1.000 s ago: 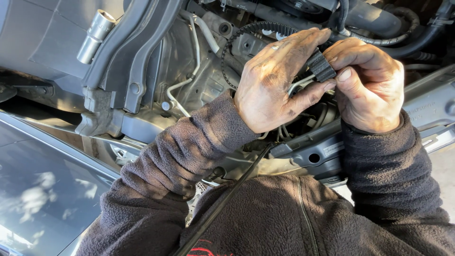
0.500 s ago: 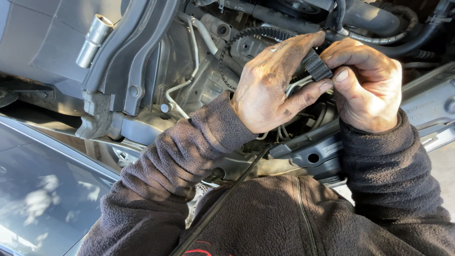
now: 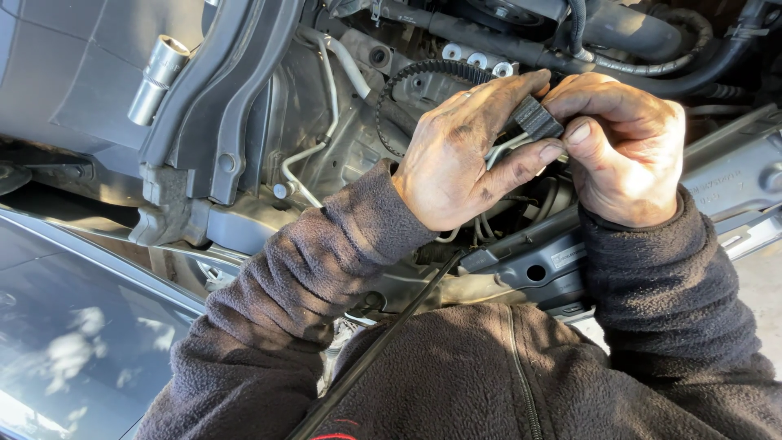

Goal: Removing and inspecting a timing belt or serpentine belt from a vehicle engine bay.

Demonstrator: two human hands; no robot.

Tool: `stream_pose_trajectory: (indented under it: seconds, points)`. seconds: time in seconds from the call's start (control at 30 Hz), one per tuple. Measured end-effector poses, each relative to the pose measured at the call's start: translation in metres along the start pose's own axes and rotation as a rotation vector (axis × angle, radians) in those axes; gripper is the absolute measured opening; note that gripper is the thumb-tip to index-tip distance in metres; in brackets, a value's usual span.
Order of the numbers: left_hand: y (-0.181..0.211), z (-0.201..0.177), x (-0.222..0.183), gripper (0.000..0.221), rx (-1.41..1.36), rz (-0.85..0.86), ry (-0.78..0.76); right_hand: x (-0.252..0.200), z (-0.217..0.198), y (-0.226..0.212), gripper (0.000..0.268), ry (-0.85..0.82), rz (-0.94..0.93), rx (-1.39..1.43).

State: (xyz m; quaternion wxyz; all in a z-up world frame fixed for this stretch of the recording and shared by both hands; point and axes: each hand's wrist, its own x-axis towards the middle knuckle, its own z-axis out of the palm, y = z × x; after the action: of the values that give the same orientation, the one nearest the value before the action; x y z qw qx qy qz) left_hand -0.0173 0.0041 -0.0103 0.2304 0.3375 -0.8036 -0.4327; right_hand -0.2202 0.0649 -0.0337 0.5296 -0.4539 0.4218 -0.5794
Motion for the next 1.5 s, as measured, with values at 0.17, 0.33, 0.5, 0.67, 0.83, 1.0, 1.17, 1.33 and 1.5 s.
stream_pose_trajectory:
  seconds: [0.17,0.33,0.5,0.67,0.83,1.0,1.17,1.33,1.5]
  points:
    - [-0.002,0.001,-0.001,0.063,0.022,0.010,-0.008,-0.001,-0.002,0.001,0.039,-0.008,-0.014,-0.035]
    - [-0.002,0.002,-0.001,0.066,0.032,-0.004,-0.017,-0.001,-0.003,0.000,0.040,-0.007,0.001,-0.037]
    - [-0.002,0.004,-0.001,0.066,0.037,-0.012,-0.019,-0.001,-0.003,0.000,0.039,-0.006,0.012,-0.047]
    - [0.000,0.002,-0.002,0.068,0.002,-0.031,-0.014,0.001,0.000,-0.002,0.039,-0.007,0.010,0.006]
    - [0.003,-0.007,0.006,0.074,0.116,0.111,0.037,-0.001,-0.004,-0.004,0.038,0.000,0.009,-0.029]
    - [0.005,-0.044,0.021,0.063,0.416,0.305,0.036,0.002,-0.014,-0.029,0.034,0.105,-0.003,-0.337]
    - [0.004,-0.066,0.017,0.036,0.518,0.337,0.112,0.014,-0.019,-0.041,0.029,-0.210,-0.203,-0.721]
    - [0.034,-0.083,0.017,0.040,0.560,0.259,0.102,0.008,-0.008,-0.037,0.028,-0.090,-0.279,-0.726]
    - [0.042,-0.090,0.006,0.028,0.580,0.144,0.210,0.022,0.001,-0.039,0.025,0.105,-0.444,-1.146]
